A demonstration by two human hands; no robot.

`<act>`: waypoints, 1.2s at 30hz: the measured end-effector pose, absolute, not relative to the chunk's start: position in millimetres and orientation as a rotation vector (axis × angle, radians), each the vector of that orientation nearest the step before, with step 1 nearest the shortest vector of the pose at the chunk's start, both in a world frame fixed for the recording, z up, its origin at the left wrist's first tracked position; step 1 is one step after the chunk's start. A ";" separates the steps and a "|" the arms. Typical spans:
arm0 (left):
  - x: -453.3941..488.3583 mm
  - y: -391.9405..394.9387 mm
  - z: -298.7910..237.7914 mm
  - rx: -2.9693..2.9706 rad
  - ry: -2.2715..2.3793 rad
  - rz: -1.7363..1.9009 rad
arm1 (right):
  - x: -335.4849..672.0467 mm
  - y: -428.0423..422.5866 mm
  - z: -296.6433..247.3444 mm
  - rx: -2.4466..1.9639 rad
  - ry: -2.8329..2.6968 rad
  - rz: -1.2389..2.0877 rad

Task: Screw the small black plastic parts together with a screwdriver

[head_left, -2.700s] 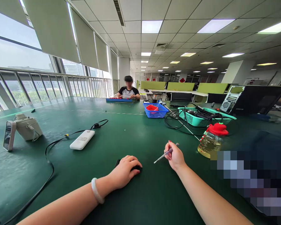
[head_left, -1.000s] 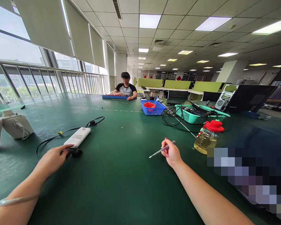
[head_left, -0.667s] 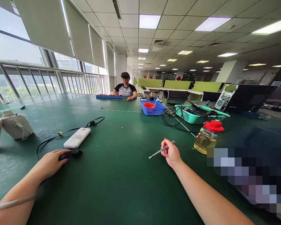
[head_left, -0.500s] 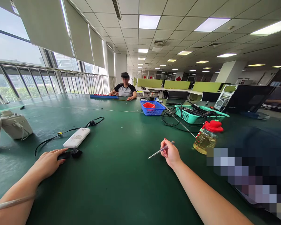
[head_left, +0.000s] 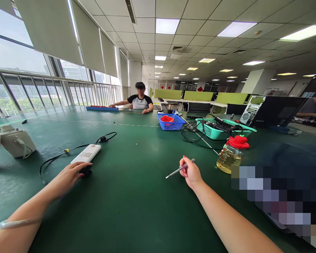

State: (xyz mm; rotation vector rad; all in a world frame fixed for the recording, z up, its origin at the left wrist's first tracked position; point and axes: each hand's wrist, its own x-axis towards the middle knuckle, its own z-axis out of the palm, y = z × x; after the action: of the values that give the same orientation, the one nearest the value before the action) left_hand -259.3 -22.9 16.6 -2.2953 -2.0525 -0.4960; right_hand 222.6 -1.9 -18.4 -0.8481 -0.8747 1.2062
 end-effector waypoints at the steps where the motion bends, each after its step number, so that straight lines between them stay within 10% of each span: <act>1: -258.5 -21.7 14.8 -2.355 -2.043 -0.468 | 222.4 -1.8 -18.5 -0.847 -0.880 1.206; 25: -246.4 -26.4 20.1 -2.372 -2.097 -0.340 | 220.9 -3.1 -17.0 -0.845 -0.873 1.210; 36: -71.3 -37.9 56.9 -2.923 -1.401 -0.398 | 212.0 -8.9 -10.7 -0.875 -0.972 1.076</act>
State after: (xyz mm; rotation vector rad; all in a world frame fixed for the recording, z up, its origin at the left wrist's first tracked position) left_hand -71.3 -37.9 56.9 -2.9234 -1.4010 -0.3978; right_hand 212.0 -8.9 -10.7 -0.8750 -0.9719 1.0759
